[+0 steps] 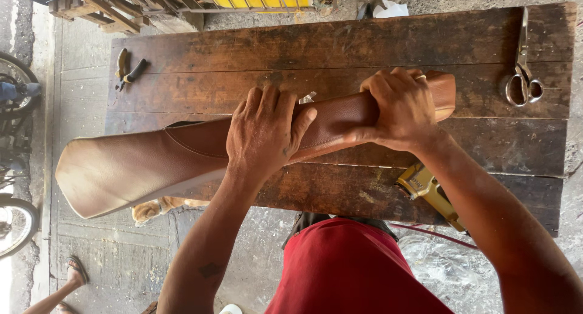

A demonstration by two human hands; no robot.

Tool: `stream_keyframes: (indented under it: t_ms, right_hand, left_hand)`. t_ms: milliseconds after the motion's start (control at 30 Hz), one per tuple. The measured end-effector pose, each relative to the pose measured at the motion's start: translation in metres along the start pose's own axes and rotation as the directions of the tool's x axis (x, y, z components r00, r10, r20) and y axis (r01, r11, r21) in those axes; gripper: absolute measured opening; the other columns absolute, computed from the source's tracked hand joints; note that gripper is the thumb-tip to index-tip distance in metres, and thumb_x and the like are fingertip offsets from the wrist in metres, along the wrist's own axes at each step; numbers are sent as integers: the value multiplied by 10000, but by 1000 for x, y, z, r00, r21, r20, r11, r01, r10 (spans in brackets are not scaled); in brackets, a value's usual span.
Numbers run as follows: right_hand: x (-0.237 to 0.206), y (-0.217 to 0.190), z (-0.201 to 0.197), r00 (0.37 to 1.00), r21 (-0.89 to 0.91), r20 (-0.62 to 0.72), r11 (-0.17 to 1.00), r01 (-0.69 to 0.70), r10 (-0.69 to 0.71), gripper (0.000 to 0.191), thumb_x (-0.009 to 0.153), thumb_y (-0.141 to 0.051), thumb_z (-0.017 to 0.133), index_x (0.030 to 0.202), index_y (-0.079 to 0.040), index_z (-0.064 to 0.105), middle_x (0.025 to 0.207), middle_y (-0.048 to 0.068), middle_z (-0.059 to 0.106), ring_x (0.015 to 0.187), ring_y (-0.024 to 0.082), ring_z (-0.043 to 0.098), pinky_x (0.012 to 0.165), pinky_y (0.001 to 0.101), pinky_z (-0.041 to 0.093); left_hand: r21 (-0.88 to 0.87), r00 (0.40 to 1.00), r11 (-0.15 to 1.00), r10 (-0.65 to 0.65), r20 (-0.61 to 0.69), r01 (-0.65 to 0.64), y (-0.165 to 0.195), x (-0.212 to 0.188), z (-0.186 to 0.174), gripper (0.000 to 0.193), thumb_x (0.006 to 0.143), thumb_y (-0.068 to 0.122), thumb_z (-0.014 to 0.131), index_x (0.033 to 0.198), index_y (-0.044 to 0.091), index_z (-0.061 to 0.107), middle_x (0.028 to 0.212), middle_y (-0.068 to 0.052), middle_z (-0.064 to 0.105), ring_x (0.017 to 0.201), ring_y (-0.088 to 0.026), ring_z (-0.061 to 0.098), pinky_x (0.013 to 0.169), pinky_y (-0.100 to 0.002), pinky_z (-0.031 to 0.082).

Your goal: The person staples brown upholstery fabric to the underside of a motorcycle seat using a pneumatic staple gun. They repeatedly pull the fabric taut, fire staples along the perimeter, and flip the seat to check fit and tension.

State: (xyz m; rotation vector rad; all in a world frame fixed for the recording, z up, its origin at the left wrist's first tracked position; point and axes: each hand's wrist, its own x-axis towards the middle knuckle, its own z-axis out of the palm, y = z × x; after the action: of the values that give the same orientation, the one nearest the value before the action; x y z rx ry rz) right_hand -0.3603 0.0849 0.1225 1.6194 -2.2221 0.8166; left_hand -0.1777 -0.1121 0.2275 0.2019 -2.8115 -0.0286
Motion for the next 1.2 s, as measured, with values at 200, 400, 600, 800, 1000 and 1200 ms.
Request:
stream_keyframes:
  t_ms: [200,400,600,800,1000,1200]
  right_hand:
    - [9,10,2,987,69,151,996,-58,47,626,1074,-651,292,812,-157,572,631,-1,526,541,176,474,532,391,400]
    - [15,12,-5,973,125,218,986,-108,79,594,1091,-612,336,810,-164,607,658,-13,547,594,176,496,587,415,396]
    - [14,-7,-4,999,-181,39,983,-24,31,364,1152,-485,499,1007,-215,696,1082,60,603,1034,269,546,994,547,398]
    - [11,-39,10,991,-58,22,989,-134,136,330,1201,-407,427,1270,-130,591,1158,118,570,1072,295,514,963,547,396]
    - [15,-44,12,998,-129,-29,990,-62,59,613,1129,-661,332,1187,-107,590,1143,119,565,1064,318,516,917,561,425]
    - [27,-27,5,996,23,88,1000,14,-16,636,1080,-701,379,1036,-104,594,873,77,575,788,268,563,772,520,469]
  left_hand:
    - [-26,1000,999,-18,16,18,-1,5,0,466,1086,512,507,957,97,675,902,-66,650,871,-239,651,754,-414,552]
    - [5,998,1000,-28,53,28,-1,8,1,484,1077,519,505,899,110,693,809,-49,655,827,-225,664,713,-412,549]
    - [-17,994,999,-50,94,52,-4,12,5,499,1087,518,470,914,118,713,803,-56,674,808,-233,678,690,-423,552]
    - [-20,998,999,-35,51,36,-7,9,15,503,1094,518,456,963,108,717,886,-71,720,908,-251,710,744,-435,572]
    - [-10,997,999,-48,68,48,-5,8,17,492,1084,511,457,983,107,718,930,-82,736,947,-261,714,767,-454,576]
    - [-43,999,998,-36,37,37,-5,7,16,484,1082,507,457,1020,101,713,986,-90,743,980,-273,710,766,-456,577]
